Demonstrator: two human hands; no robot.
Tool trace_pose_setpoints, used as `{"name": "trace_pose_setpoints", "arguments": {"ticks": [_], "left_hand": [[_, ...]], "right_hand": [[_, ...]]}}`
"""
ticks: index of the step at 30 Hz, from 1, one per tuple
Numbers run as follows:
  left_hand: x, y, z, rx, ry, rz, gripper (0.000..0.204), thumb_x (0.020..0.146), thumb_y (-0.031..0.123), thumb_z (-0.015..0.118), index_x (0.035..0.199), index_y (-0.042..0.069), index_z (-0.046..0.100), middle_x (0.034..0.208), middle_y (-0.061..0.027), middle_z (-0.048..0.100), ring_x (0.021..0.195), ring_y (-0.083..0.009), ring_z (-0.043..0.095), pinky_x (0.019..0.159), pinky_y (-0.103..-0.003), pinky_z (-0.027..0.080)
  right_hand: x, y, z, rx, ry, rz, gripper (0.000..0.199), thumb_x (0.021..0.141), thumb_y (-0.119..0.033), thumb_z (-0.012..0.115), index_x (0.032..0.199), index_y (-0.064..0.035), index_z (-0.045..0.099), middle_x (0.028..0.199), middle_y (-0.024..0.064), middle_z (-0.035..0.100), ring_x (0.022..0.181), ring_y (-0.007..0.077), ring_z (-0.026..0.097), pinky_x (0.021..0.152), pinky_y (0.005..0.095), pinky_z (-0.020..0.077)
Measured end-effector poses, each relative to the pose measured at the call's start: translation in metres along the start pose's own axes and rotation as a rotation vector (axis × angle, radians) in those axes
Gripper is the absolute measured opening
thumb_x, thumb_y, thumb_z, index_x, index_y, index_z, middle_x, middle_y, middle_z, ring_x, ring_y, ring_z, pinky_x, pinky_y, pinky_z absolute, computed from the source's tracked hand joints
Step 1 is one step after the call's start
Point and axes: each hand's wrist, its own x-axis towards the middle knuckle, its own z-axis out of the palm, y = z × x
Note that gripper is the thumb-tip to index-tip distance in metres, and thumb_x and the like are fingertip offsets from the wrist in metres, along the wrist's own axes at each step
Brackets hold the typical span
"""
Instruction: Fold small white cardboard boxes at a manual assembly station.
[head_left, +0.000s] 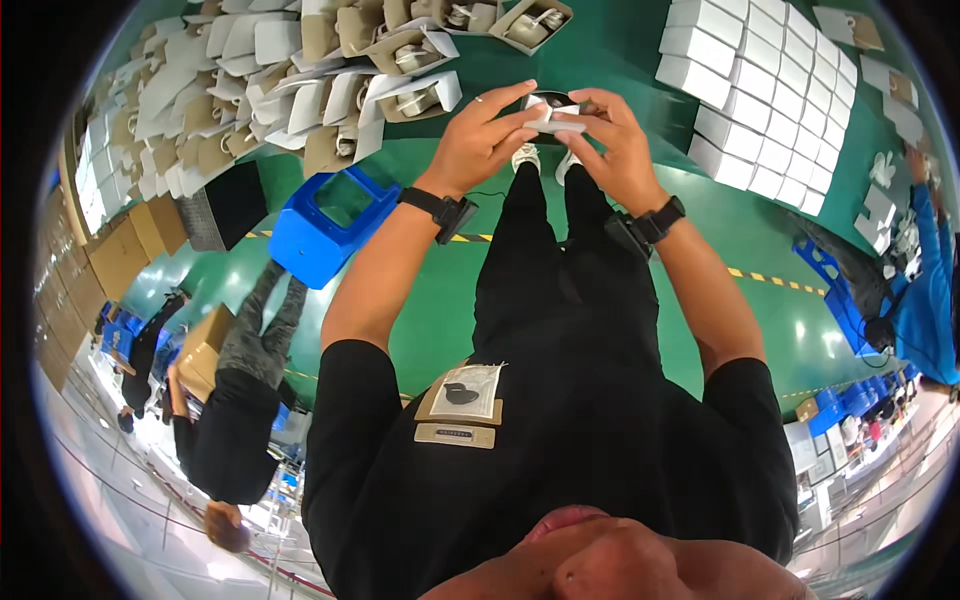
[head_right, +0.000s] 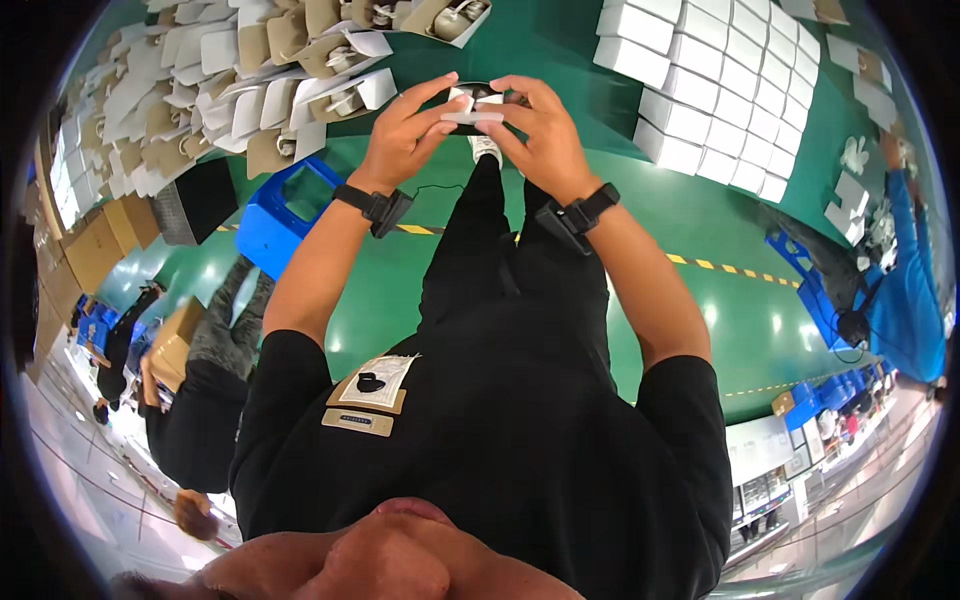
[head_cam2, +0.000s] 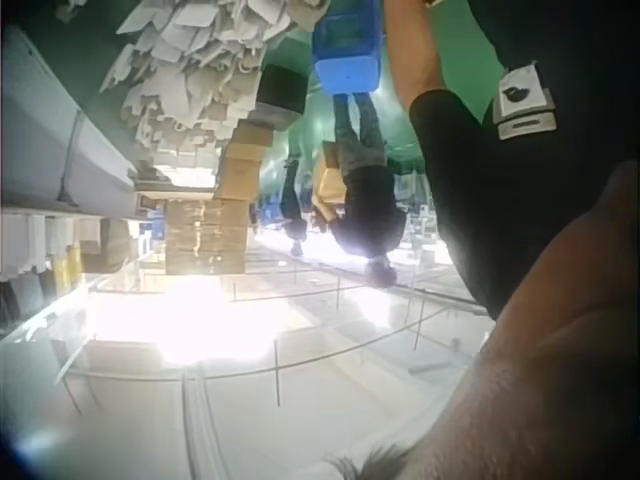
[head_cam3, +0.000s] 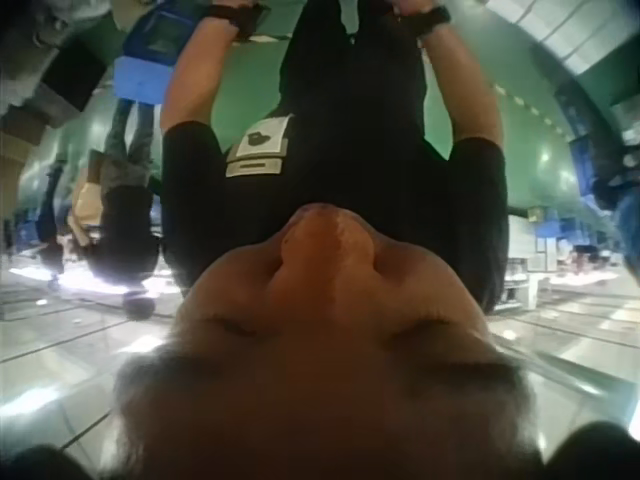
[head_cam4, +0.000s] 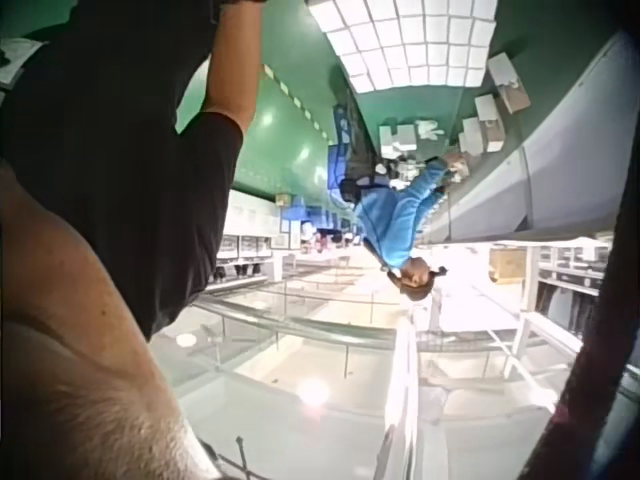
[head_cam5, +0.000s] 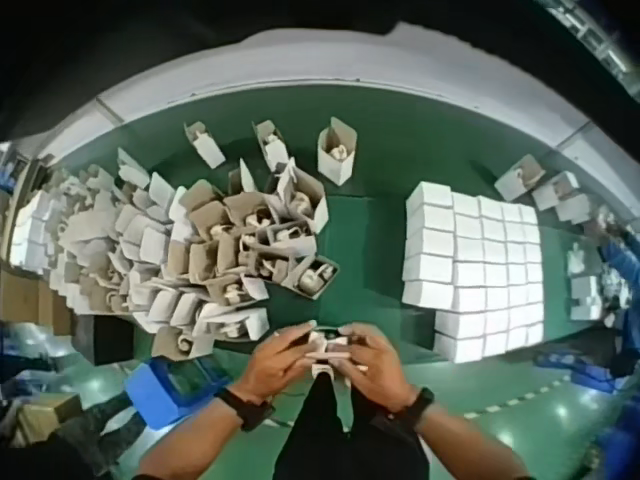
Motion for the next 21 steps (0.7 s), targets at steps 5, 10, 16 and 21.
{"name": "trace_pose_setpoints", "arguments": {"ticks": [5, 10, 16, 21], "left_hand": [[-0.001, 0.005, 0.016, -0.299, 0.093, -0.338, 0.039, 0.093, 0.01, 0.074, 0.131, 0.008, 0.067, 0.138, -0.0122, 0.063, 0.112, -0.0249, 0.067, 0.094, -0.037, 0.057], [0.009, 0.04, 0.021, -0.584, 0.247, -0.705, 0.032, 0.099, 0.01, 0.068, 0.13, 0.003, 0.066, 0.135, -0.0134, 0.063, 0.11, -0.0185, 0.067, 0.085, -0.03, 0.06], [0.002, 0.045, 0.031, -0.609, 0.315, -0.627, 0.031, 0.102, 0.012, 0.065, 0.13, 0.001, 0.065, 0.132, -0.0132, 0.064, 0.109, -0.0175, 0.067, 0.078, -0.027, 0.061], [0.006, 0.046, 0.036, -0.56, 0.34, -0.643, 0.028, 0.102, 0.013, 0.064, 0.128, 0.002, 0.067, 0.129, -0.0128, 0.066, 0.108, -0.0182, 0.067, 0.074, -0.028, 0.061]], "right_hand": [[0.001, -0.005, 0.032, 0.479, 0.283, 0.425, 0.034, 0.087, -0.007, 0.081, 0.12, -0.0065, 0.073, 0.124, 0.0107, 0.064, 0.095, 0.0176, 0.063, 0.084, 0.0324, 0.0574], [0.002, 0.0, 0.016, 0.299, 0.173, 0.251, 0.03, 0.091, -0.012, 0.079, 0.12, -0.0084, 0.074, 0.123, 0.0107, 0.064, 0.088, 0.0185, 0.068, 0.07, 0.0292, 0.0588], [-0.002, 0.0, 0.014, 0.288, 0.134, 0.186, 0.027, 0.092, -0.011, 0.077, 0.118, -0.0083, 0.074, 0.12, 0.0101, 0.066, 0.09, 0.0193, 0.07, 0.071, 0.0303, 0.06], [0.0, -0.004, 0.018, 0.193, 0.215, 0.196, 0.019, 0.093, -0.011, 0.075, 0.111, -0.0069, 0.077, 0.115, 0.0081, 0.07, 0.091, 0.0168, 0.069, 0.07, 0.0289, 0.0581]]}}
